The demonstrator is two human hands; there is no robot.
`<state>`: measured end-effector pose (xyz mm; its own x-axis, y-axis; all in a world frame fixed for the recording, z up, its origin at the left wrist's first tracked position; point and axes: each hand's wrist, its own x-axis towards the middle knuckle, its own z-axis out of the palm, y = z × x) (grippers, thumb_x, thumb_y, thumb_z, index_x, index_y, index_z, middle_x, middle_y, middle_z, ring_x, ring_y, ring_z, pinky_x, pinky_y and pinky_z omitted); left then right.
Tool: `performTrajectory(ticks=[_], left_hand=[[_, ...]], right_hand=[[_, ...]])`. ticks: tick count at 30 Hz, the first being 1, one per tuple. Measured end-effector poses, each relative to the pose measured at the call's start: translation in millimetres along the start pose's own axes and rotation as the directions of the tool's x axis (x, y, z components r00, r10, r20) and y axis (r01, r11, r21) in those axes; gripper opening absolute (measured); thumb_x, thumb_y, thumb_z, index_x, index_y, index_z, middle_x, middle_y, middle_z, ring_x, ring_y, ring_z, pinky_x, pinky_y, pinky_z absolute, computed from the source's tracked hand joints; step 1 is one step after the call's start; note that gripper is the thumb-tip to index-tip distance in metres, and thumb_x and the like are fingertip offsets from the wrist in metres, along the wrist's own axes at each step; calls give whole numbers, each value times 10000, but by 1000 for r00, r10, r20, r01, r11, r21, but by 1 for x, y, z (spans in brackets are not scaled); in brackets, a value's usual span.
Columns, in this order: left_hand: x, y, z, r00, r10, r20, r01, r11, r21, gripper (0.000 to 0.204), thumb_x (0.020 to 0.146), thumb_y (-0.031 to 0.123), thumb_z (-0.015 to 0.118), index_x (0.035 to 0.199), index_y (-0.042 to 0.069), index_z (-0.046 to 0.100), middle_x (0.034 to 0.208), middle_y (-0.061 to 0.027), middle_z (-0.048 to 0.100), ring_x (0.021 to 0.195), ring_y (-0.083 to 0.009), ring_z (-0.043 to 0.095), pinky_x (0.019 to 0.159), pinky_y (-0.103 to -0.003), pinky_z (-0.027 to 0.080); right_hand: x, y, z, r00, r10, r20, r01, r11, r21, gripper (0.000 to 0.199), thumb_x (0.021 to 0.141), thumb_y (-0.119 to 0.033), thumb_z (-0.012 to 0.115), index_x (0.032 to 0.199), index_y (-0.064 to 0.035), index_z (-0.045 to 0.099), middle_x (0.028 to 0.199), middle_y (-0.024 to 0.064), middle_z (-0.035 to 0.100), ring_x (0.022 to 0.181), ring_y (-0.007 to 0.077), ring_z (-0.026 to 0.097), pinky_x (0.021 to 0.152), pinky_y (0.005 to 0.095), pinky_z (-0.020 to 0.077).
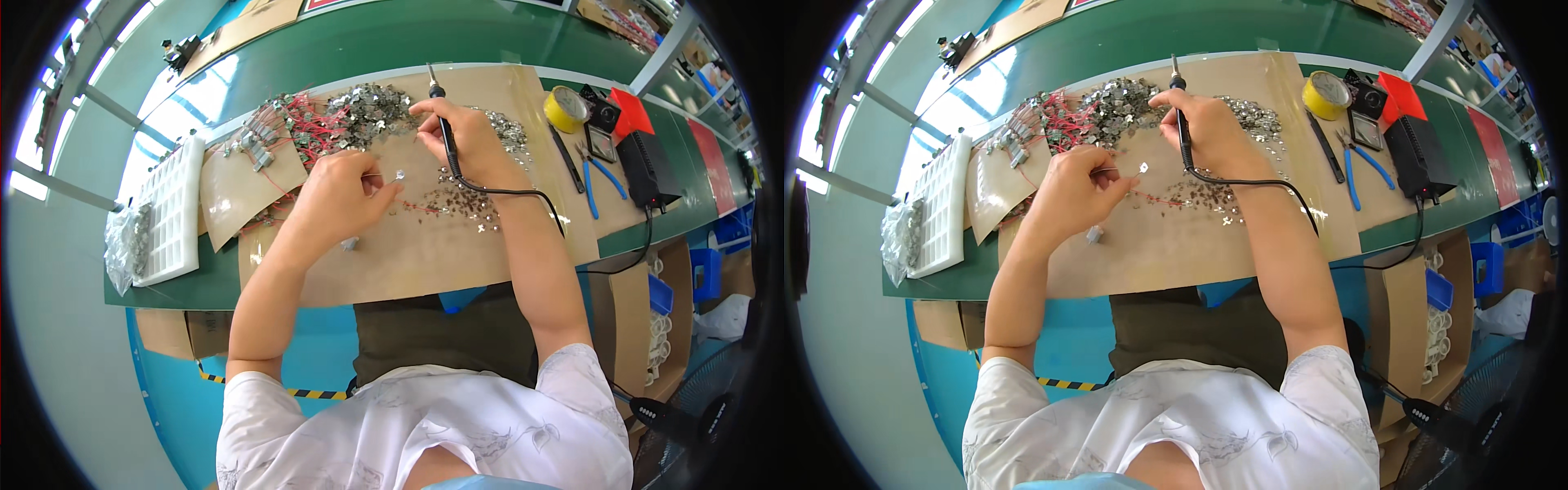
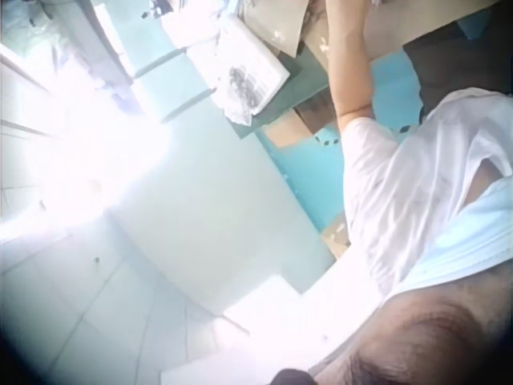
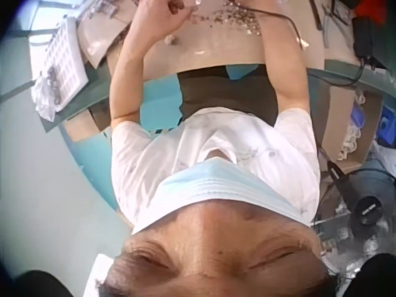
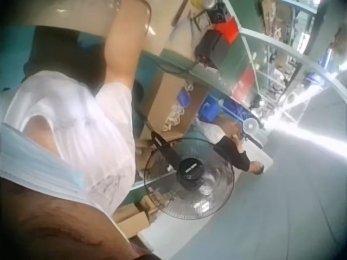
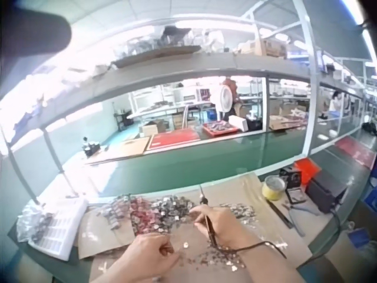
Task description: Soldering electrical wires onto small circuit boards and components on an electronics assembly line.
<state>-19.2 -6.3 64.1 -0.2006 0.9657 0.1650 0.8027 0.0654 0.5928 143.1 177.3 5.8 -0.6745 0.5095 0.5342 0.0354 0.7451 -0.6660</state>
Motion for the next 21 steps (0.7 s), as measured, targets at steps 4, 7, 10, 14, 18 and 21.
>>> performTrajectory(ticks=[4, 7, 10, 14, 18, 21], left_hand=[[-32, -4, -9, 980, -191, 55, 170, 950, 262, 343, 820, 319, 811, 820, -20, 754, 804, -213, 735, 813, -388, 738, 769, -457, 589], [-50, -23, 3, 949, -258, 181, 183, 919, 349, 352, 844, 357, 792, 933, 16, 784, 903, -208, 769, 905, -378, 756, 837, -475, 603], [-47, -31, 26, 966, -189, 177, 129, 944, 305, 241, 884, 223, 685, 950, 11, 779, 910, -228, 761, 929, -405, 744, 873, -497, 602], [-62, -36, 9, 992, -123, -22, 125, 982, 145, 189, 895, 145, 683, 908, -32, 747, 855, -217, 741, 850, -388, 747, 805, -473, 596], [-65, -49, -42, 932, -212, -294, 190, 976, -103, 162, 921, 128, 749, 954, -30, 756, 821, -150, 748, 745, -207, 731, 698, -364, 579], [-55, -93, -101, 859, -257, -442, 240, 966, -96, 185, 947, 161, 766, 958, -24, 768, 798, -73, 740, 685, -124, 680, 635, -313, 552]], right_hand=[[4, -12, 5, 999, -35, 13, 34, 998, 43, 352, 884, -4, 751, 1221, -81, 686, 857, 96, 762, 761, 213, 750, 711, 334, 591], [6, -15, 12, 999, -35, 15, 34, 998, 60, 369, 875, -4, 754, 1225, -95, 681, 855, 87, 761, 778, 205, 760, 731, 327, 599], [-3, -5, 4, 1000, -20, -19, 19, 1000, -18, 368, 883, 6, 735, 1229, -108, 683, 872, 73, 764, 795, 182, 762, 732, 321, 603], [-4, -11, 10, 999, 45, 4, -45, 996, 83, 390, 887, 28, 702, 1257, -98, 690, 909, 55, 763, 779, 113, 720, 670, 269, 573], [-1, -11, 11, 1000, 8, -16, -7, 998, 56, 400, 887, 41, 684, 1265, -91, 693, 936, 52, 758, 765, 89, 693, 651, 253, 558], [-1, -12, 11, 1000, -10, -27, 11, 998, 61, 402, 887, 44, 688, 1265, -90, 695, 941, 52, 757, 750, 85, 684, 639, 249, 550]])
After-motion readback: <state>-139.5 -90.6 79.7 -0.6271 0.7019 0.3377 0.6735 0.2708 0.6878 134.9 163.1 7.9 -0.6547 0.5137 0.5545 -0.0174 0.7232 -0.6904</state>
